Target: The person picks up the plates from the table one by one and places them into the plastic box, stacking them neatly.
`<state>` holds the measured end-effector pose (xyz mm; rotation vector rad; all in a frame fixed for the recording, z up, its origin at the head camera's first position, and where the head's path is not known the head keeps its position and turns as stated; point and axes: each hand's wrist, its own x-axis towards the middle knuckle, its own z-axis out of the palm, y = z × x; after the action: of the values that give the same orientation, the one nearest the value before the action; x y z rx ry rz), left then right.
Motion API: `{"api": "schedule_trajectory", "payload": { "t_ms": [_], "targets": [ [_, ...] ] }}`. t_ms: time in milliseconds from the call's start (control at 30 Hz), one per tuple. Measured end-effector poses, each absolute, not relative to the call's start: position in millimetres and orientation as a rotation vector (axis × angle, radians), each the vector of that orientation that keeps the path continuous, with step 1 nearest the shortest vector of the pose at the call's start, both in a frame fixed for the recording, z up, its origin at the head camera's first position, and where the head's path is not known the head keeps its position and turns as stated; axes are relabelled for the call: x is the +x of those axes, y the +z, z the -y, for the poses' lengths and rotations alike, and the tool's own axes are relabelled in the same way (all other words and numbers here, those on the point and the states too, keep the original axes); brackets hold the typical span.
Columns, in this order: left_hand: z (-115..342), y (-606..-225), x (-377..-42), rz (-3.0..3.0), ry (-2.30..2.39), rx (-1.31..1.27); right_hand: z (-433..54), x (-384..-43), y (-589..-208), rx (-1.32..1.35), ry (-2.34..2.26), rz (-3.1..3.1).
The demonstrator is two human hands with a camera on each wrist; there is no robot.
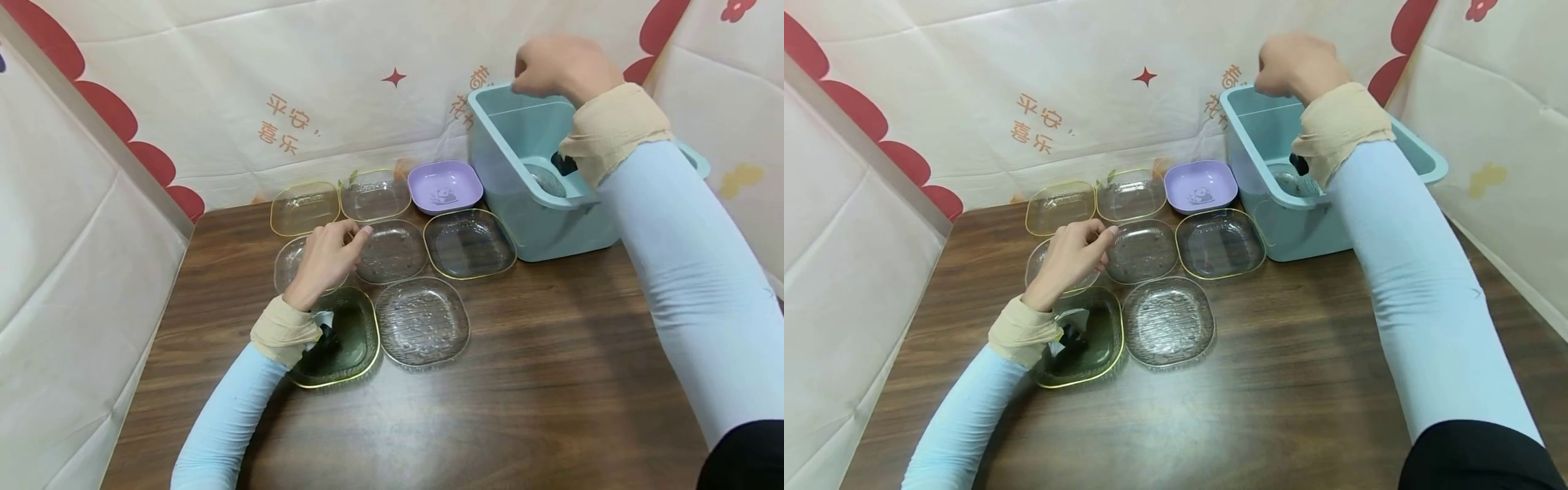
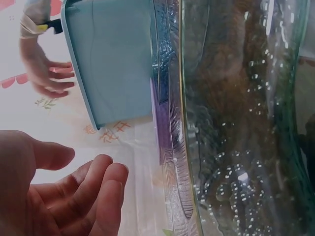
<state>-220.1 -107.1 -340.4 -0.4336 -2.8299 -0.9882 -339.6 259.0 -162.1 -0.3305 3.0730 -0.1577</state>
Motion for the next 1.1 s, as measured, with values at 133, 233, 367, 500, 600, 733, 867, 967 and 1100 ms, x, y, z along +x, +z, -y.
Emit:
{"api": "schedule_trajectory", "payload": {
  "t_ms": [133, 233, 367, 500, 600, 733, 867, 967, 1100],
  "targets": [
    [108, -338, -220, 2.826, -0.995, -0.418, -232, -319, -151, -0.401, -0.163, -3.169],
    [108, -338, -220, 2.819, -0.992, -0.407, -212, -305, -146, -0.449, -0.158, -3.198],
    [107, -336, -220, 2.813, -0.982, -0.399, -192, -291, -147, -0.569, -0.206, -3.203],
    [106, -334, -220, 2.802, -0.985, -0.398, -178, -274, -156, -0.689, -0.375, -3.116],
    [106, -333, -220, 2.792, -0.991, -0.403, -169, -262, -171, -0.739, -0.479, -3.055],
    [106, -332, -220, 2.792, -0.991, -0.398, -162, -254, -200, -0.790, -0.558, -3.044],
    [107, -331, -219, 2.793, -0.986, -0.391, -159, -254, -230, -0.794, -0.614, -3.039],
    [108, -330, -219, 2.791, -0.982, -0.391, -157, -256, -250, -0.758, -0.639, -3.020],
    [108, -329, -219, 2.779, -0.985, -0.391, -154, -259, -271, -0.757, -0.695, -2.991]
  ]
}}
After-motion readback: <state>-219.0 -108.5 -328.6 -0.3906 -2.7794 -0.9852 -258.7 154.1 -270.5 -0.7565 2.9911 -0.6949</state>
